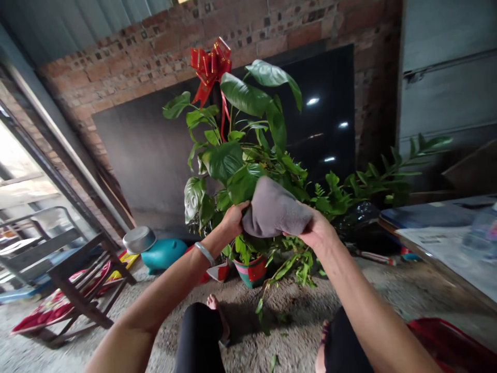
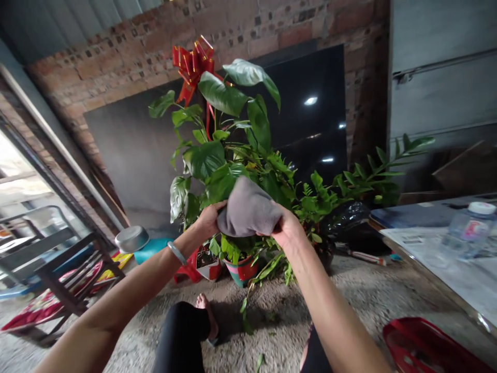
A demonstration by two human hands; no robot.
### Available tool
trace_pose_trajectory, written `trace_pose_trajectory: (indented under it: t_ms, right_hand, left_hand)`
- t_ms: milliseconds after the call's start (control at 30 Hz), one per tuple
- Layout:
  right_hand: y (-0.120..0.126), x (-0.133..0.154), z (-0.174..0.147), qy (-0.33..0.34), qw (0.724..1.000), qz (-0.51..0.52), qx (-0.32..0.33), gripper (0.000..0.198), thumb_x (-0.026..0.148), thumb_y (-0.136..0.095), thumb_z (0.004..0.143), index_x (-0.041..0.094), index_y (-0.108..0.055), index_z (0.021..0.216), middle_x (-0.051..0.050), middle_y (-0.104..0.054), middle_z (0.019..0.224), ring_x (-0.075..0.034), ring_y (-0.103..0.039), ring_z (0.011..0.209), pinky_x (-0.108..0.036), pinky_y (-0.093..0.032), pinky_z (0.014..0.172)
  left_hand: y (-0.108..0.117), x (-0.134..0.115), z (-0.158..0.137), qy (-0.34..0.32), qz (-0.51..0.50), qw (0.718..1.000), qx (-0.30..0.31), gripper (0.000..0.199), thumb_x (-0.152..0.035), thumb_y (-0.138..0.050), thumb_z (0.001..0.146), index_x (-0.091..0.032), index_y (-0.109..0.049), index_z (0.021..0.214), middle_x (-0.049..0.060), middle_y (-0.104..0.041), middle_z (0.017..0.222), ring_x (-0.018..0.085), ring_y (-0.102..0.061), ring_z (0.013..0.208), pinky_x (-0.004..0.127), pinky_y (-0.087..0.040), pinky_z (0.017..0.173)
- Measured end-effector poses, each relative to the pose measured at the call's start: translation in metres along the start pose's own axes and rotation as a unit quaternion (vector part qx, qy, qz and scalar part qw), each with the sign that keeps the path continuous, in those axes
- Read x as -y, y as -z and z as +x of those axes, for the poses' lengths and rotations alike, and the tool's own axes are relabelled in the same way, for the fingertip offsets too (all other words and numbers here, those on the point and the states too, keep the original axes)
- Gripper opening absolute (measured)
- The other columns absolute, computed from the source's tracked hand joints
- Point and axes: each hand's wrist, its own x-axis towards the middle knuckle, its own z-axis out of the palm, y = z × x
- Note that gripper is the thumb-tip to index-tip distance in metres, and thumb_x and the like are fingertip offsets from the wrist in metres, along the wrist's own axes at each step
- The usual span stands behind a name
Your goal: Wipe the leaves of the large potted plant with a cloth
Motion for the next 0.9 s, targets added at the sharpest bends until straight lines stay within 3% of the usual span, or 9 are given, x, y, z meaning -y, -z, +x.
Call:
trace_pose_trajectory:
  t_ms: [67, 133, 267, 400, 500, 633, 700, 767, 900]
  right_hand:
    - [0.011, -0.003, 0.011, 0.014, 0.997, -0.005, -0.071, 0.020, 0.039, -0.074, 0.077, 0.026, -0.060, 0.079, -0.001, -0.069, 0.074, -0.026, -0.066, 0.076, -0.047, -0.059, 0.069]
    - [0.013, 0.003, 0.012, 0.131, 0.986, -0.005, -0.100, 0.021, 0.040, -0.074, 0.076, 0.026, -0.060, 0.084, 0.001, -0.069, 0.080, -0.023, -0.065, 0.078, -0.040, -0.057, 0.068]
    - [-0.016, 0.018, 0.005, 0.349, 0.936, -0.037, 0.004, 0.032, 0.047, -0.078, 0.071, 0.026, -0.065, 0.092, 0.003, -0.066, 0.084, -0.017, -0.061, 0.078, -0.028, -0.050, 0.066]
    - [-0.035, -0.002, 0.017, 0.200, 0.975, -0.042, 0.086, 0.030, 0.047, -0.077, 0.070, 0.025, -0.063, 0.082, 0.002, -0.063, 0.073, -0.018, -0.059, 0.070, -0.030, -0.051, 0.063]
    - [-0.012, -0.015, 0.033, 0.050, 0.999, -0.014, -0.013, 0.024, 0.045, -0.072, 0.075, 0.026, -0.059, 0.080, 0.000, -0.065, 0.072, -0.022, -0.061, 0.070, -0.039, -0.055, 0.063]
    - [0.023, 0.004, 0.046, 0.223, 0.967, 0.038, -0.119, 0.022, 0.042, -0.071, 0.077, 0.028, -0.057, 0.087, 0.004, -0.069, 0.090, -0.021, -0.067, 0.086, -0.043, -0.059, 0.075]
    - [0.024, 0.018, 0.053, 0.327, 0.940, 0.038, -0.086, 0.026, 0.046, -0.072, 0.078, 0.029, -0.058, 0.092, 0.005, -0.068, 0.094, -0.020, -0.067, 0.091, -0.042, -0.059, 0.079]
    - [0.017, 0.021, 0.062, 0.329, 0.943, 0.027, -0.037, 0.028, 0.051, -0.069, 0.081, 0.029, -0.058, 0.095, 0.004, -0.069, 0.094, -0.021, -0.068, 0.090, -0.041, -0.058, 0.077]
    - [0.013, -0.015, 0.072, 0.064, 0.996, -0.004, -0.059, 0.021, 0.049, -0.061, 0.085, 0.028, -0.059, 0.087, 0.000, -0.069, 0.079, -0.023, -0.067, 0.075, -0.043, -0.058, 0.068]
  left_hand:
    - [0.011, -0.002, -0.002, -0.001, 0.010, 1.000, -0.019, 0.019, -0.007, -0.075, 0.081, -0.013, -0.076, 0.099, 0.010, -0.082, 0.083, 0.029, -0.081, 0.093, 0.041, -0.065, 0.094]
    - [0.016, -0.004, -0.004, 0.003, 0.009, 0.999, -0.036, 0.019, -0.004, -0.069, 0.084, -0.012, -0.077, 0.100, 0.010, -0.082, 0.084, 0.028, -0.082, 0.093, 0.042, -0.065, 0.094]
    - [0.008, -0.003, -0.009, -0.002, 0.005, 0.999, -0.036, 0.020, -0.003, -0.064, 0.088, -0.010, -0.077, 0.102, 0.012, -0.082, 0.083, 0.029, -0.081, 0.097, 0.041, -0.064, 0.097]
    - [-0.003, -0.002, -0.014, -0.004, 0.003, 1.000, -0.030, 0.027, -0.001, -0.056, 0.093, -0.009, -0.078, 0.106, 0.011, -0.082, 0.084, 0.027, -0.081, 0.097, 0.040, -0.064, 0.098]
    - [0.004, -0.004, -0.016, -0.004, 0.000, 0.999, -0.043, 0.031, 0.000, -0.056, 0.092, -0.011, -0.077, 0.112, 0.008, -0.081, 0.082, 0.026, -0.082, 0.094, 0.040, -0.065, 0.096]
    - [0.017, -0.005, -0.015, 0.000, -0.011, 0.999, -0.049, 0.030, -0.001, -0.061, 0.090, -0.008, -0.078, 0.113, 0.012, -0.082, 0.083, 0.027, -0.082, 0.091, 0.039, -0.067, 0.093]
    - [0.016, -0.004, -0.014, -0.005, -0.016, 0.999, -0.047, 0.030, -0.001, -0.062, 0.089, -0.007, -0.078, 0.114, 0.013, -0.082, 0.085, 0.027, -0.082, 0.091, 0.039, -0.067, 0.092]
    - [0.011, 0.000, -0.013, -0.004, -0.015, 0.999, -0.048, 0.032, -0.001, -0.063, 0.088, -0.008, -0.078, 0.116, 0.013, -0.083, 0.087, 0.028, -0.083, 0.091, 0.039, -0.067, 0.091]
    - [0.006, 0.005, -0.013, 0.017, -0.002, 0.999, -0.046, 0.032, -0.004, -0.065, 0.089, -0.009, -0.077, 0.118, 0.012, -0.084, 0.090, 0.028, -0.083, 0.091, 0.041, -0.068, 0.090]
